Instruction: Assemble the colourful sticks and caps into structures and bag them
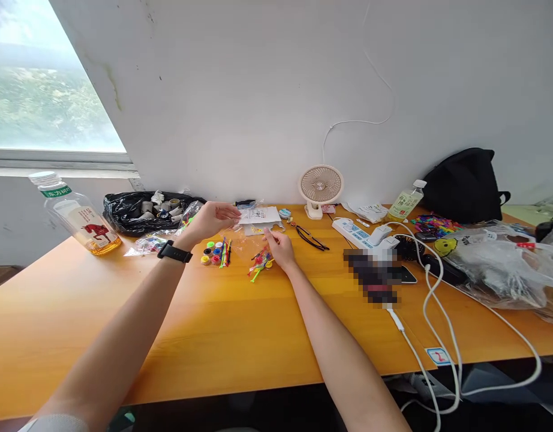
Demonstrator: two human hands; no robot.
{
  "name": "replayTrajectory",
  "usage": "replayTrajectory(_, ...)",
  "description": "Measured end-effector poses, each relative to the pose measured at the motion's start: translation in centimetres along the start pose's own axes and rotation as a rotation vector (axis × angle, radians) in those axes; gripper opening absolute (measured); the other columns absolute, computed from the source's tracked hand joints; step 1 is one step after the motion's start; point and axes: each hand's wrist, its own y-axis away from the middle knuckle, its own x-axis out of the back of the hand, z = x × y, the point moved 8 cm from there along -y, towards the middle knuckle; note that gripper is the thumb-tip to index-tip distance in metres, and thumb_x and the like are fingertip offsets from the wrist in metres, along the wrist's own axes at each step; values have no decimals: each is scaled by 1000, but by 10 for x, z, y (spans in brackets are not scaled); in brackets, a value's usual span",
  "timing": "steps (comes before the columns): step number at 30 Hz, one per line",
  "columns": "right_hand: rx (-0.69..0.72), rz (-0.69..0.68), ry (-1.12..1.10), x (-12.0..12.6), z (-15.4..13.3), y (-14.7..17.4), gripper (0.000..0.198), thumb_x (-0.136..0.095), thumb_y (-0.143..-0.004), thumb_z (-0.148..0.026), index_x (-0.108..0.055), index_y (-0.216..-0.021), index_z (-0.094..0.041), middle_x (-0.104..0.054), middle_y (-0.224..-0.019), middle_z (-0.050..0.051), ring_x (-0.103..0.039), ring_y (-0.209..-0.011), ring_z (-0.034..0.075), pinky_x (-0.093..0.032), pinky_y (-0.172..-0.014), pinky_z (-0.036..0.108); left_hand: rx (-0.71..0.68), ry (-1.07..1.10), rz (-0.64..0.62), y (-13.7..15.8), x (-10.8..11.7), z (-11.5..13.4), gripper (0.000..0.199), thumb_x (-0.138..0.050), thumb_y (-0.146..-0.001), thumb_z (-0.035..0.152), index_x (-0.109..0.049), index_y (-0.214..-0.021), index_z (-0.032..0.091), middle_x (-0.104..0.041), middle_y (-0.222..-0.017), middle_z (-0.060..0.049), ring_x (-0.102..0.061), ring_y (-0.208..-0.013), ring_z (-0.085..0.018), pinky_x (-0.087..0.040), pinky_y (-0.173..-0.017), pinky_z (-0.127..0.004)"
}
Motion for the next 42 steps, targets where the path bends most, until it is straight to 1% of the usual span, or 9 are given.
replayTrajectory(4, -111, 3, -115, 1, 12, -2, 69, -49, -91, -81, -75, -73, -19, -73, -79, 7, -66, -81, 23, -48, -71, 31, -22, -43, 98, -4, -2, -4, 26, -83, -71, 38, -71, -81, 17, -76, -73, -7, -71, -67, -20, -52, -60, -27)
replayTrajectory(13, -201, -39, -226, -2, 15, -1, 72, -53, -86, -86, -75, -76, -19, -75, -72, 10, -70, -74, 22, -52, -73, 33, -96, -20, 36, -5, -8, -2, 22, -80, -72, 33, -66, -79, 18, -73, -76, -6, -70, -72, -19, -55, -68, -29)
replayTrajectory(19, -216, -34, -231, 1, 14, -1, 76, -49, -84, -91, -73, -75, -20, -72, -67, 10, -68, -67, 22, -51, -67, 32, -136, -11, -32, -4, -6, 10, 15, -65, -84, 30, -72, -86, 18, -76, -85, -7, -72, -78, -19, -56, -74, -31)
replayTrajectory(24, -228, 5, -205, 3, 18, -3, 80, -41, -86, -92, -70, -68, -20, -72, -70, 10, -69, -73, 23, -51, -73, 34, -52, 112, 194, -5, 36, 3, 23, -65, -79, 26, -80, -92, 16, -79, -99, -10, -71, -95, -23, -56, -83, -32)
replayTrajectory(30, -2, 22, 55, 3, 4, -3, 64, -44, -97, -75, -72, -78, -21, -74, -84, 9, -68, -86, 26, -50, -82, 37, 165, 275, 465, 6, 91, -55, 43, -61, -80, 36, -76, -117, 19, -71, -132, -11, -69, -106, -22, -55, -76, -25)
replayTrajectory(33, 191, -46, 292, -6, -20, 3, 46, -48, -103, -58, -75, -92, -22, -75, -96, 9, -65, -98, 27, -48, -92, 40, 288, 141, 352, 8, 90, -86, 60, -67, -82, 51, -66, -135, 23, -62, -147, -12, -67, -118, -26, -56, -82, -29)
replayTrajectory(36, 353, -172, 456, -23, -43, 16, 32, -56, -102, -45, -75, -115, -23, -75, -118, 10, -61, -116, 29, -42, -105, 44, 272, -139, 200, 6, 80, -97, 67, -76, -76, 55, -68, -133, 20, -67, -140, -15, -65, -124, -31, -53, -97, -36)
replayTrajectory(39, 443, -340, 533, -45, -55, 30, 33, -59, -101, -38, -70, -130, -25, -69, -138, 10, -53, -133, 30, -36, -113, 49, 203, -329, 126, 3, 70, -94, 54, -78, -74, 50, -75, -116, 18, -76, -116, -15, -71, -108, -31, -54, -95, -37)
replayTrajectory(42, 440, -440, 566, -55, -56, 37, 26, -56, -103, -30, -74, -122, -25, -71, -131, 11, -57, -127, 29, -39, -109, 47, 125, -382, 35, 0, 54, -87, 36, -78, -73, 45, -79, -100, 21, -78, -101, -12, -72, -94, -29, -56, -86, -34)
